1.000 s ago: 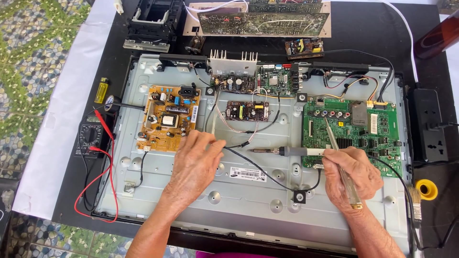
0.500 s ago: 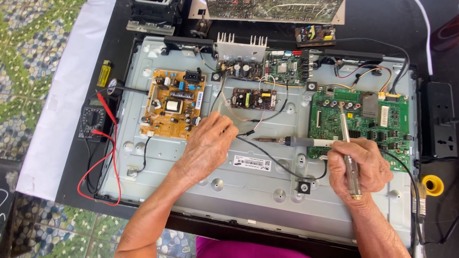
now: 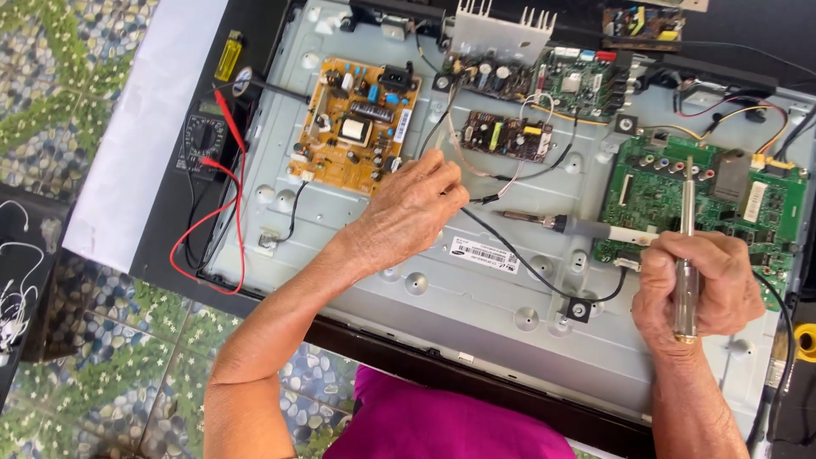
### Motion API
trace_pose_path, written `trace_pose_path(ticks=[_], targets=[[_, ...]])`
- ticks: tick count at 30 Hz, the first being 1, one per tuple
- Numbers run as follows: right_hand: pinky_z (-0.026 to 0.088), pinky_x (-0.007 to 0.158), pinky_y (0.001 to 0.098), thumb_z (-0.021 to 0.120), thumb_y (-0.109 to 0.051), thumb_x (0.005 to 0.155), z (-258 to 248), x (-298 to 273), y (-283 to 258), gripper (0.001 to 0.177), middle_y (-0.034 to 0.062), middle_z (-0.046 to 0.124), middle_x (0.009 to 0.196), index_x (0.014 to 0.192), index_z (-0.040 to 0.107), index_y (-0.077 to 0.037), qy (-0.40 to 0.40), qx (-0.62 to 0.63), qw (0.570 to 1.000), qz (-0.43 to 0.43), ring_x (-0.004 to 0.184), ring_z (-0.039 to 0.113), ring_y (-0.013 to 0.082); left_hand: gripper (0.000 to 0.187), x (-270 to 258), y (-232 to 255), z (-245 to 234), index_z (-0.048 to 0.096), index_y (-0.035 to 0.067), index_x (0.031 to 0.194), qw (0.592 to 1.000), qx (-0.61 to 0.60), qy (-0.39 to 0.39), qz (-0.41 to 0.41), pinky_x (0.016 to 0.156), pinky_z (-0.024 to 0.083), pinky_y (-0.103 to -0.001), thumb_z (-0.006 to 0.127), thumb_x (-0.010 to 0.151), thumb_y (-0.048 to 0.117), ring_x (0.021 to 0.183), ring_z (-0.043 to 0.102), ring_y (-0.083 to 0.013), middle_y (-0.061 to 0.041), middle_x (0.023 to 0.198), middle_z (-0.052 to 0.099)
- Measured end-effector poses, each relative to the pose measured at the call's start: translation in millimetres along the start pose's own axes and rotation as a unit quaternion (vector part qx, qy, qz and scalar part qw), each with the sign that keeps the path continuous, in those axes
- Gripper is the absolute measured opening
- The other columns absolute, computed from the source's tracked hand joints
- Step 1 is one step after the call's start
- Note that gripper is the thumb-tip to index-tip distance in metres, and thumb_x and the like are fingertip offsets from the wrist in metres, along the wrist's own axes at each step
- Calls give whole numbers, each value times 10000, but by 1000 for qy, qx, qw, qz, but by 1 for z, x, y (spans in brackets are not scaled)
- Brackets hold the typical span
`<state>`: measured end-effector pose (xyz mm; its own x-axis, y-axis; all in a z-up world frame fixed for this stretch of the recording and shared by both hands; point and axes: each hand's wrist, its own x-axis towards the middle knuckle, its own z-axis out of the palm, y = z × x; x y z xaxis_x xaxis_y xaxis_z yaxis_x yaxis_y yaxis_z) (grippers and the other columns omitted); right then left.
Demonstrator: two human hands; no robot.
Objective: Repairing a television by soldering components on its internal circuit boards.
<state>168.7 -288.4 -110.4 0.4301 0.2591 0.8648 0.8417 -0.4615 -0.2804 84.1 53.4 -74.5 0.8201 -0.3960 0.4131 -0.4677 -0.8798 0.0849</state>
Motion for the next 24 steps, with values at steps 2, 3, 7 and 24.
trace_pose_path(ticks=[2, 3, 7, 24], targets=[[468, 662, 398, 712, -250, 1114, 1, -1, 1, 307, 186, 711, 893, 1069, 687, 53, 2, 8, 1000, 3, 756, 639, 308, 173, -3, -1, -3, 587, 34, 874, 1000, 3, -13, 3, 774, 528, -339, 658, 879, -124, 926, 436, -250, -91, 969, 500], [476, 676, 401, 712, -238, 1119, 0, -3, 1, 306, 183, 714, 890, 1063, 689, 63, 4, 14, 1000, 7, 772, 645, 317, 161, -4, 0, -4, 619, 36, 898, 1000, 4, -25, 8, 836, 529, -352, 686, 864, -107, 934, 439, -248, -84, 963, 505], [464, 692, 406, 714, -251, 1139, -2, -1, -5, 296, 178, 705, 911, 1101, 708, 42, -14, -1, 1000, 16, 778, 635, 318, 169, -9, 0, -10, 590, 33, 890, 1000, -17, -18, 7, 799, 530, -341, 712, 868, -81, 921, 410, -238, -71, 931, 477], [472, 703, 410, 733, -266, 1111, -3, -4, -2, 310, 147, 733, 911, 1096, 721, 43, -29, 11, 999, 37, 750, 650, 307, 295, -10, 3, 2, 579, 55, 894, 998, 63, 9, 3, 733, 510, -350, 681, 719, -160, 940, 430, -248, -65, 926, 461]])
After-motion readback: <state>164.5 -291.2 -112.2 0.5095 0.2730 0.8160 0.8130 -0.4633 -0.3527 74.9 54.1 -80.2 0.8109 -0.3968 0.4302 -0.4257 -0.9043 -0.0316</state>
